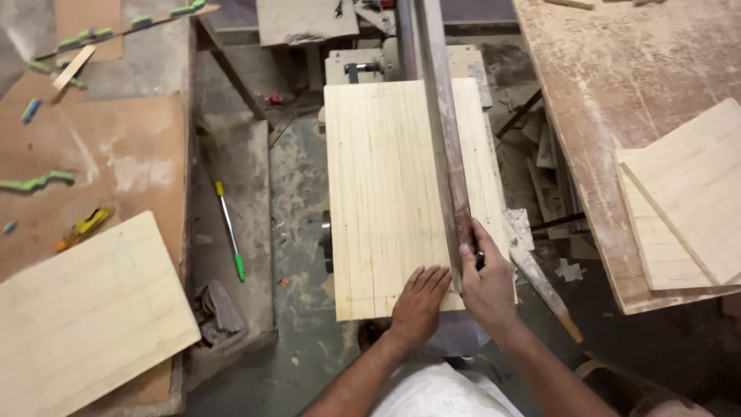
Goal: The person guides and rotates a marked wooden board against a saw blade to cut along lines.
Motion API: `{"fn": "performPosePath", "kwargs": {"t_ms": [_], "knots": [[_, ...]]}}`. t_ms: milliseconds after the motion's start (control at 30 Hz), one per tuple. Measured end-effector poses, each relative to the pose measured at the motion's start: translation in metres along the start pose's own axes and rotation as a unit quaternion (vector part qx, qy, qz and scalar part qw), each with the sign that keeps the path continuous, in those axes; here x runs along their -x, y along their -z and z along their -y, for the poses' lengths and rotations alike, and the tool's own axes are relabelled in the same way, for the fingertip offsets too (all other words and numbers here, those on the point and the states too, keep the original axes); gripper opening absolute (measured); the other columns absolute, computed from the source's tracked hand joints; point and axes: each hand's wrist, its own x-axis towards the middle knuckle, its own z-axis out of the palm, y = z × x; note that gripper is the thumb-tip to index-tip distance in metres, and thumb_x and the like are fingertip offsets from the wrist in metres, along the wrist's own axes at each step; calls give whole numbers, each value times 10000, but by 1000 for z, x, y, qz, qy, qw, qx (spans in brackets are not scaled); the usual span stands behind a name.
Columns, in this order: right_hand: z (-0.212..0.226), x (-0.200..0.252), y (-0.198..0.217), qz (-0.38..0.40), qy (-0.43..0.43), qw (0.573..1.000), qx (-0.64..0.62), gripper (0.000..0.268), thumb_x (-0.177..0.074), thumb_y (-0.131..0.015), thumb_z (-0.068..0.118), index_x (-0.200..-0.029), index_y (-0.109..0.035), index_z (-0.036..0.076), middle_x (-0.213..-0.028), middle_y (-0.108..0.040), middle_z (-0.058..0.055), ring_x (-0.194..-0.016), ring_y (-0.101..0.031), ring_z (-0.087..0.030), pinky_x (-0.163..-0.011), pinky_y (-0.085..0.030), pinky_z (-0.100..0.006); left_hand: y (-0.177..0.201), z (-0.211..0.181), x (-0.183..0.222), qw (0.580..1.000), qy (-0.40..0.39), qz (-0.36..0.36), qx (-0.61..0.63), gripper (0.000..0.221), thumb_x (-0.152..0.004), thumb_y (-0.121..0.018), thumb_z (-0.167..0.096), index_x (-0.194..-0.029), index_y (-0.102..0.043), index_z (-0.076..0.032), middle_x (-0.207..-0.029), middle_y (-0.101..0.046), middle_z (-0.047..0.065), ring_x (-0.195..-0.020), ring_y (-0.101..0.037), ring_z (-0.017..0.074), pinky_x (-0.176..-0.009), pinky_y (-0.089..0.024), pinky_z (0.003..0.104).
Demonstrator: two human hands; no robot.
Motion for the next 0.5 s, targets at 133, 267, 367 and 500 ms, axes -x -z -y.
{"fn": "performPosePath", "kwargs": {"t_ms": [133,267,367,500], "knots": [[-3,-8,-5,-6,115,993,-12,474,-1031,-544,161,-1486,-514,31,-1402,-645,-205,-1264,-636,-311,-1043,-494,-397,1,-13,-9,997,19,-7,81,675,-750,-597,52,-1419,-528,-2,-1433,-570,162,-1392,-496,336,-1220,-322,471],[7,-13,8,29,48,998,-42,478,-995,-543,161,-1459,-541,48,-1398,-637,-173,-1245,-638,-282,-1038,-489,-387,16,-12,-19,988,44,14,147,688,-710,-584,102,-1390,-552,3,-1373,-584,166,-1358,-511,358,-1174,-357,478],[7,-16,7,45,-34,997,-44,477,-988,-532,196,-1451,-531,80,-1364,-646,-143,-1158,-676,-274,-973,-535,-379,10,-11,-26,981,60,17,183,661,-680,-604,89,-1339,-568,48,-1349,-575,193,-1335,-496,387,-1159,-340,494],[-5,-21,-4,35,74,996,-44,335,-984,-548,91,-1306,-616,29,-1419,-584,-204,-1266,-606,-311,-1031,-504,-415,-4,-15,-31,982,75,60,161,540,-671,-654,39,-1199,-550,81,-1282,-546,240,-1311,-479,421,-1167,-339,505]]}}
